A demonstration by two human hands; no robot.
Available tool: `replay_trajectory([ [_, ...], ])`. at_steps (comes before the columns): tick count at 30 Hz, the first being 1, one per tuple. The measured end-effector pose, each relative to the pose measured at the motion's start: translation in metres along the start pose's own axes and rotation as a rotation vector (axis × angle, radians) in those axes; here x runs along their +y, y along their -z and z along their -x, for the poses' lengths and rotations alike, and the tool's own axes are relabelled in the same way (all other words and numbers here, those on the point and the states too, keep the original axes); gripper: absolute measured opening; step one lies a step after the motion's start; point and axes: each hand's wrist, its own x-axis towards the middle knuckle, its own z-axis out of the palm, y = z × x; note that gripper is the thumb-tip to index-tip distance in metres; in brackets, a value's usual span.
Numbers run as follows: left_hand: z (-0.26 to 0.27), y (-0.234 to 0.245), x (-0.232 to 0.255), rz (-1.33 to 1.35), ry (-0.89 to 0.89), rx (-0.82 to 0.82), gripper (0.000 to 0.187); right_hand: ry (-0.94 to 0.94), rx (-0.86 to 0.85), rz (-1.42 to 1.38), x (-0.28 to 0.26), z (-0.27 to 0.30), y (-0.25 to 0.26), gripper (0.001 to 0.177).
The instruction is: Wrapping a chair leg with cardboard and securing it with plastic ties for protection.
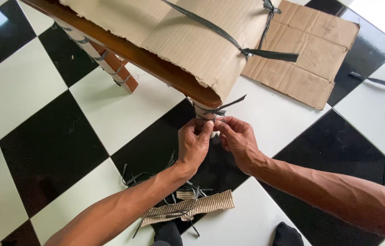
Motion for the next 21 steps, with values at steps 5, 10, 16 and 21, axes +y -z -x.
replay_trajectory([
  [5, 0.000, -0.002, -0.011, 0.020, 0.043, 0.017, 0.017, -0.035, -0.034, -0.092, 0.012, -0.006, -0.001, 0.016],
  [10, 0.013, 0.001, 0.002, 0.006, 0.195, 0.112, 0.022, -0.054, -0.124, -0.108, -0.010, 0.003, -0.007, 0.013],
  [16, -0.002, 0.023, 0.013, -0.025, -0.266, 0.044, 0.011, 0.049, -0.205, -0.021, -0.007, 0.001, -0.001, 0.016],
  [21, 0.002, 0.027, 0.025, -0.153, -0.546, 0.015, 0.010, 0.075, -0.218, -0.038, -0.015, 0.007, -0.002, 0.016],
])
